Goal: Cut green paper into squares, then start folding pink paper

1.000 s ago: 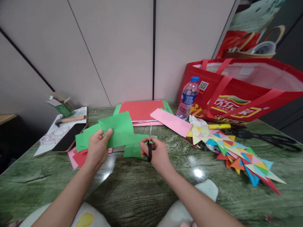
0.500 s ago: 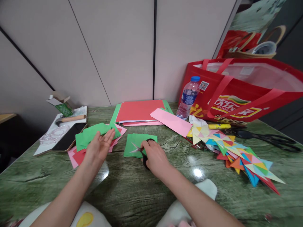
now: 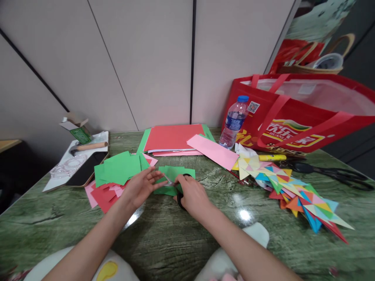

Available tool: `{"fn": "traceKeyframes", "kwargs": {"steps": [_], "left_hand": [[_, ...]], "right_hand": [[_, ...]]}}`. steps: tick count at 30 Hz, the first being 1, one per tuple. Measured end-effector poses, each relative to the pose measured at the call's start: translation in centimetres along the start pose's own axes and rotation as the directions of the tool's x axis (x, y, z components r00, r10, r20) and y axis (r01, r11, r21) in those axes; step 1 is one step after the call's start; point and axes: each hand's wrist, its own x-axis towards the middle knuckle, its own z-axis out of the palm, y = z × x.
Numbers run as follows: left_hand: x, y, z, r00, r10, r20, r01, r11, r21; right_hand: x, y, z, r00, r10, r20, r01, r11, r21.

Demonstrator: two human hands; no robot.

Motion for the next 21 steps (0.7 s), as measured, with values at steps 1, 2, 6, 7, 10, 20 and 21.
{"fn": "traceKeyframes", "kwargs": {"steps": [1, 2, 6, 7, 10, 20, 21], "left_hand": [[0.0, 0.0, 0.1, 1.000, -0.005, 0.023, 0.006, 1.000, -0.024], [-0.1, 0.0, 0.2, 0.999, -0.010, 0.042, 0.012, 0.999, -0.043], [-0.2, 0.0, 0.4, 0.995, -0.036, 0.092, 0.044, 0.996, -0.083], [-0.2, 0.0, 0.4, 0.995, -0.039, 0.093, 0.047, 0.995, -0.088], [-0.1, 0.0, 0.2, 0.996, -0.061, 0.062, 0.066, 0.995, -0.075], [-0.7, 1.0, 0.3, 0.973, -0.199, 0.113, 0.173, 0.962, 0.210], [-0.8, 1.1, 0.2, 0.971, -0.193, 0.138, 0.155, 0.956, 0.249]], "right_hand": [[0.0, 0.0, 0.0, 1.000, 0.000, -0.014, 0.000, 1.000, 0.005], [0.0, 0.1, 0.1, 0.999, 0.000, -0.033, 0.000, 1.000, 0.010], [0.0, 0.3, 0.1, 0.987, 0.013, -0.163, -0.002, 0.998, 0.068], [0.0, 0.2, 0.0, 0.973, 0.023, -0.228, 0.000, 0.995, 0.102], [-0.2, -0.3, -0.7, 0.870, 0.079, -0.487, 0.079, 0.952, 0.296], [-0.5, -2.1, -2.3, 0.845, 0.040, -0.534, 0.474, 0.407, 0.781], [-0.5, -2.1, -2.3, 0.847, 0.054, -0.529, 0.470, 0.390, 0.792]]}}
